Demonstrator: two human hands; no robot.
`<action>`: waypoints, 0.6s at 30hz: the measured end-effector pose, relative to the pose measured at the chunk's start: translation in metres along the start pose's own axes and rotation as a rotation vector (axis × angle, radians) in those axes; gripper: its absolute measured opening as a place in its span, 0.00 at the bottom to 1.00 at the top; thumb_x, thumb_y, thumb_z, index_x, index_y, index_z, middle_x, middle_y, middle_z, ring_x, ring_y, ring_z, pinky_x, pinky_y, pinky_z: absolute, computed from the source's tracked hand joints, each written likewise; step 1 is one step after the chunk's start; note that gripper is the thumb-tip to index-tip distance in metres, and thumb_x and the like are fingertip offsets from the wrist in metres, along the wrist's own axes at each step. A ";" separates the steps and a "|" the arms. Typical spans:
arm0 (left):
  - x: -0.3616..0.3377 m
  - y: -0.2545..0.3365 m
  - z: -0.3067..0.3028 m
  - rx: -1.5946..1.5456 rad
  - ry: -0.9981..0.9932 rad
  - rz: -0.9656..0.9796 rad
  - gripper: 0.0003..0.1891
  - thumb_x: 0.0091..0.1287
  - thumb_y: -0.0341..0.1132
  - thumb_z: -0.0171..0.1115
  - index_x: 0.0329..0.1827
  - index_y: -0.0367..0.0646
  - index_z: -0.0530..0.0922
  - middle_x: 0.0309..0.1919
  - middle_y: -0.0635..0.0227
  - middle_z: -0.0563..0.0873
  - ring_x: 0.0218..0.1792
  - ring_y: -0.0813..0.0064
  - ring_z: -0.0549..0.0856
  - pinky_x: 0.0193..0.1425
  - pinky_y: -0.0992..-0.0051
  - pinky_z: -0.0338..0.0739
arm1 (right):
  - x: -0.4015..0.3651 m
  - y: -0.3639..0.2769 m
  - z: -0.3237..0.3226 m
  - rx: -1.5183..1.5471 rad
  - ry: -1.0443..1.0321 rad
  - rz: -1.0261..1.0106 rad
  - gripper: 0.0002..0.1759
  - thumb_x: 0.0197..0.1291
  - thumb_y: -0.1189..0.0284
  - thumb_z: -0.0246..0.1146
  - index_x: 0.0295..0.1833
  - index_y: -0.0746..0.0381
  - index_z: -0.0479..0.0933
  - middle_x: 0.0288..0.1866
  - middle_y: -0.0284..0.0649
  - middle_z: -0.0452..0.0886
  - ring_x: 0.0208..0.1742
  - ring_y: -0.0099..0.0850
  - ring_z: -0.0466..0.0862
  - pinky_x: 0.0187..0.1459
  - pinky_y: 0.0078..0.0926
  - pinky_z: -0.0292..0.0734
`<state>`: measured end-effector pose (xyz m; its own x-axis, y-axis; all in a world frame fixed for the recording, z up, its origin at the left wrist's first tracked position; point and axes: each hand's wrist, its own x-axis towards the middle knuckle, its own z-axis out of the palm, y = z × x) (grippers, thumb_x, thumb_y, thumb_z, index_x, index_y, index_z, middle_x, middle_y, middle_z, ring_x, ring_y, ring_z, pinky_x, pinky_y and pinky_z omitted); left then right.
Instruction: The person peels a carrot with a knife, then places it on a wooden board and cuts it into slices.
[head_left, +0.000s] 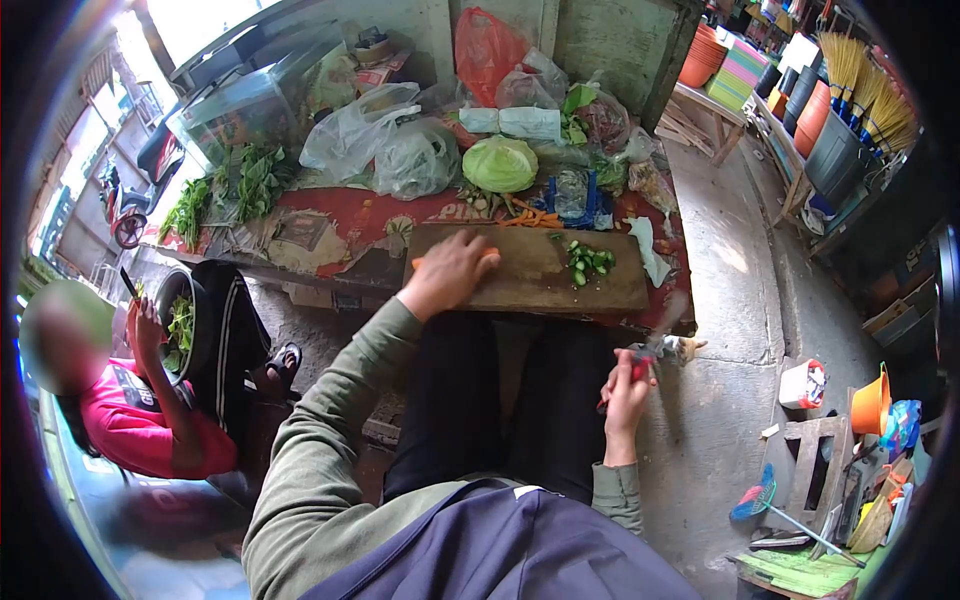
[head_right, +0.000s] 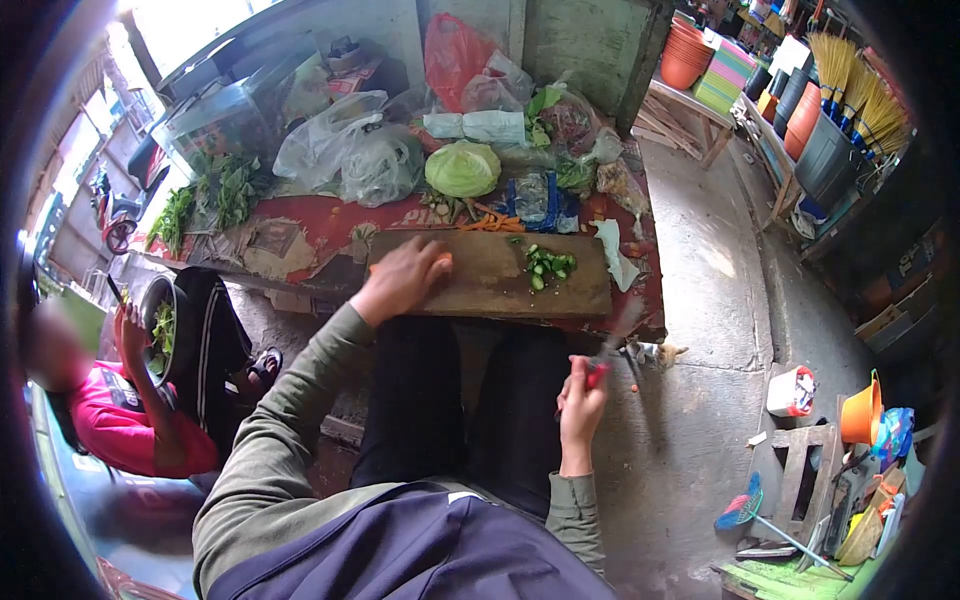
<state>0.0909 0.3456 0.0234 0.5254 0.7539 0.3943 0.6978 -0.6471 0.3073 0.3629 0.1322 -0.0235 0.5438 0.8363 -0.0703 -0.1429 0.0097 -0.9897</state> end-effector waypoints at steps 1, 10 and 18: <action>-0.004 0.006 0.005 0.022 -0.016 0.045 0.16 0.80 0.45 0.54 0.55 0.42 0.77 0.43 0.55 0.79 0.48 0.51 0.81 0.53 0.54 0.76 | 0.002 0.002 0.004 -0.088 -0.026 0.009 0.16 0.77 0.57 0.62 0.54 0.59 0.73 0.27 0.25 0.69 0.19 0.14 0.67 0.17 0.15 0.61; -0.014 0.038 0.031 -0.158 0.226 -0.023 0.15 0.71 0.36 0.66 0.56 0.40 0.76 0.45 0.57 0.79 0.49 0.53 0.79 0.56 0.57 0.70 | -0.005 -0.008 0.086 -0.564 -0.410 -0.257 0.26 0.81 0.69 0.51 0.80 0.52 0.60 0.67 0.61 0.78 0.42 0.52 0.89 0.42 0.47 0.87; -0.021 0.052 0.042 -0.190 0.385 -0.161 0.07 0.66 0.32 0.71 0.40 0.41 0.81 0.42 0.63 0.81 0.48 0.57 0.80 0.54 0.59 0.70 | -0.015 -0.027 0.107 -0.823 -0.431 -0.288 0.30 0.79 0.71 0.52 0.83 0.47 0.59 0.58 0.60 0.82 0.52 0.60 0.86 0.50 0.51 0.84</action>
<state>0.1369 0.3007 -0.0058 0.1736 0.7725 0.6108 0.6353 -0.5617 0.5299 0.2703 0.1784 0.0178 0.0948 0.9924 0.0784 0.6601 -0.0037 -0.7512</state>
